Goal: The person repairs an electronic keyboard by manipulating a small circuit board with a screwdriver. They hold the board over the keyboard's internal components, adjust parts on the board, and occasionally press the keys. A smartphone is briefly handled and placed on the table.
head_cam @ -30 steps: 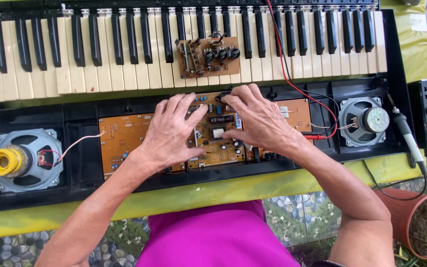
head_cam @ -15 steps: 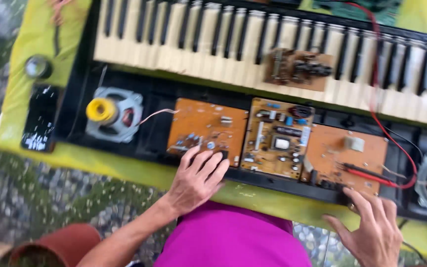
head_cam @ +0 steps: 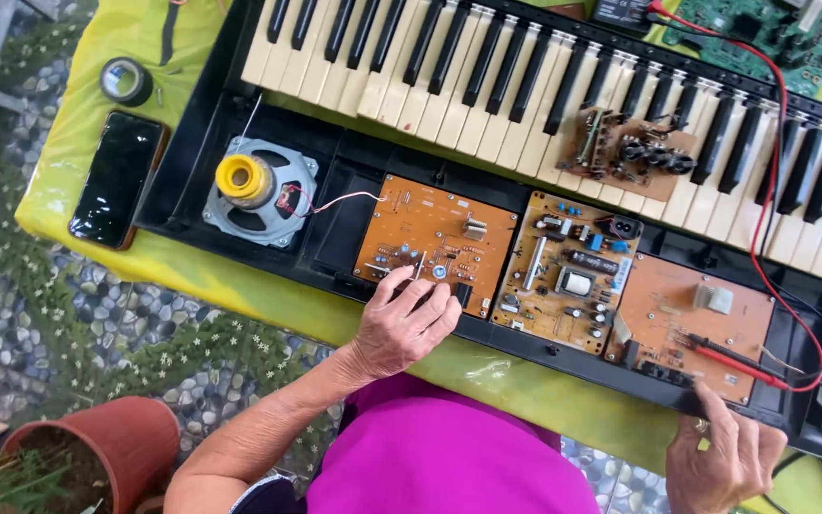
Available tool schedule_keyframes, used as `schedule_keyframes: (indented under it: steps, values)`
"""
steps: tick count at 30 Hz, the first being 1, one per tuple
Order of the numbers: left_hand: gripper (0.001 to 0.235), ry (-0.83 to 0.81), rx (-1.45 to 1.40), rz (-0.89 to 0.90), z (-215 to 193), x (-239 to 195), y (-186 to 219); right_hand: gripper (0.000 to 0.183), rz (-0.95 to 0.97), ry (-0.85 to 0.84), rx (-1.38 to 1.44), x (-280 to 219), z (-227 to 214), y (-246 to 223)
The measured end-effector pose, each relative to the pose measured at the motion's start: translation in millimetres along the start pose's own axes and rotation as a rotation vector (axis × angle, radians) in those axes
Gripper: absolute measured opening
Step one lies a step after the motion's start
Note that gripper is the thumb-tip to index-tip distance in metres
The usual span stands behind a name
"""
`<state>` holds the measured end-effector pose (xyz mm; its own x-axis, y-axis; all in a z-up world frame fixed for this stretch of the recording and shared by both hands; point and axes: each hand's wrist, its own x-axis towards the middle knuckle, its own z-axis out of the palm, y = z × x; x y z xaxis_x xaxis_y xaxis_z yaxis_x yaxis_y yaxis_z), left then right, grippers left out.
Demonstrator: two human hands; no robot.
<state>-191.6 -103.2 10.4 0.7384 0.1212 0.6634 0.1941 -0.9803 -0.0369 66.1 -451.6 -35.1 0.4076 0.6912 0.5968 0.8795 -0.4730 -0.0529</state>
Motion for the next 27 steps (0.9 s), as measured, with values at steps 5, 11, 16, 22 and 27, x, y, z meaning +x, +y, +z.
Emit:
schedule_keyframes:
  steps: [5,11,16,22,27]
  values:
    - [0.006,0.004,-0.002,0.043,2,7,-4,0.010,0.009,0.056,0.005,8,7,0]
    - [0.005,0.018,-0.002,0.061,12,9,-9,0.011,0.021,0.079,-0.006,0,20,10]
    - [0.007,0.005,-0.024,0.076,14,10,-13,0.032,0.011,0.087,0.001,11,18,4]
    - [0.009,0.036,-0.029,0.077,8,10,-5,0.046,-0.046,0.107,-0.024,31,9,-7]
    - [0.009,0.080,-0.073,0.107,26,-2,-6,0.028,-0.047,0.178,-0.001,19,25,7]
